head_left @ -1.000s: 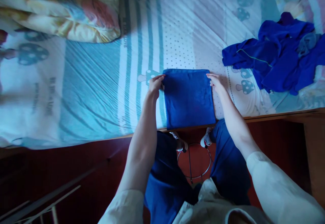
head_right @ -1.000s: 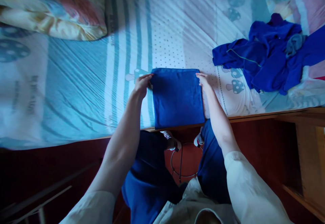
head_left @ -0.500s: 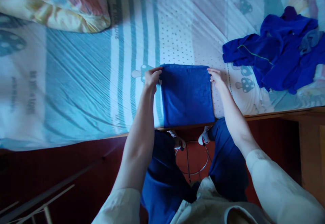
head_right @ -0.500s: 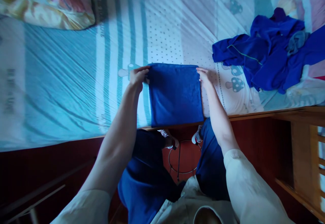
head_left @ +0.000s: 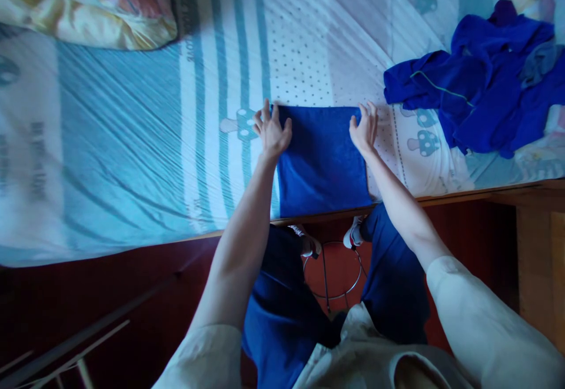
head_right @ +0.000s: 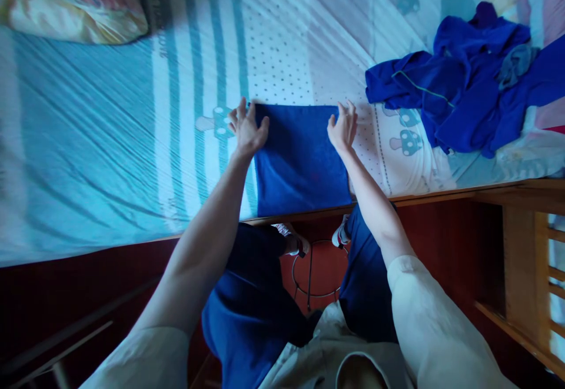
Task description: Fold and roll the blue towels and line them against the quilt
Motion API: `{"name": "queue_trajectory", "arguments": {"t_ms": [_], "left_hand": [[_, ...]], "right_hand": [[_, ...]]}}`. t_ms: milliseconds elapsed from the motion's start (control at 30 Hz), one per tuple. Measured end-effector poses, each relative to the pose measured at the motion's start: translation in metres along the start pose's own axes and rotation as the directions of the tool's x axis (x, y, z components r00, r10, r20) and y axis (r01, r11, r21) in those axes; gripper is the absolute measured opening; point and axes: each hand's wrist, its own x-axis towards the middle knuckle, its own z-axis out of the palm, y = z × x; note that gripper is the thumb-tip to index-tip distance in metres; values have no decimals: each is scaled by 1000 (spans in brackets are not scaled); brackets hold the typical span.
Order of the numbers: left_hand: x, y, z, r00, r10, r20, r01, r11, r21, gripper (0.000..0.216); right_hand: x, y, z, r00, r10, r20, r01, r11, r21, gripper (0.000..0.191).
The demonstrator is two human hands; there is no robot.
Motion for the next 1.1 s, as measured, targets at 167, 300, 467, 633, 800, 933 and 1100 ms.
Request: {"name": "queue_trajectory", "arguments": {"t_ms": [167,300,467,633,800,933,1100], "left_hand": [[-39,33,20,970,214,113,-219,975,33,69],[-36,20,18,978,178,104,-181,983,17,75],[-34,9,7,990,125,70,-127,992,26,77],[-75,26,24,961,232,153,-252,959,132,76],[-125,13,18,969,191,156,-218,959,182,72],[-157,8,3,992,95,85,-114,961,253,72],[-212,30,18,940,193,281,-275,917,290,69]], "right_hand": [[-40,-43,29,947,-264,184,295,941,-169,63],[-32,-22,28,958,-221,185,257,945,-202,69],[-20,3,7,998,-63,23,67,964,-257,70],[-74,-53,21,959,-250,133,277,921,-274,65],[-124,-48,31,943,-253,215,299,930,-213,65],[-134,-17,15,987,-115,109,139,959,-246,66],[-175,-32,18,960,-202,192,246,938,-245,66]]}}
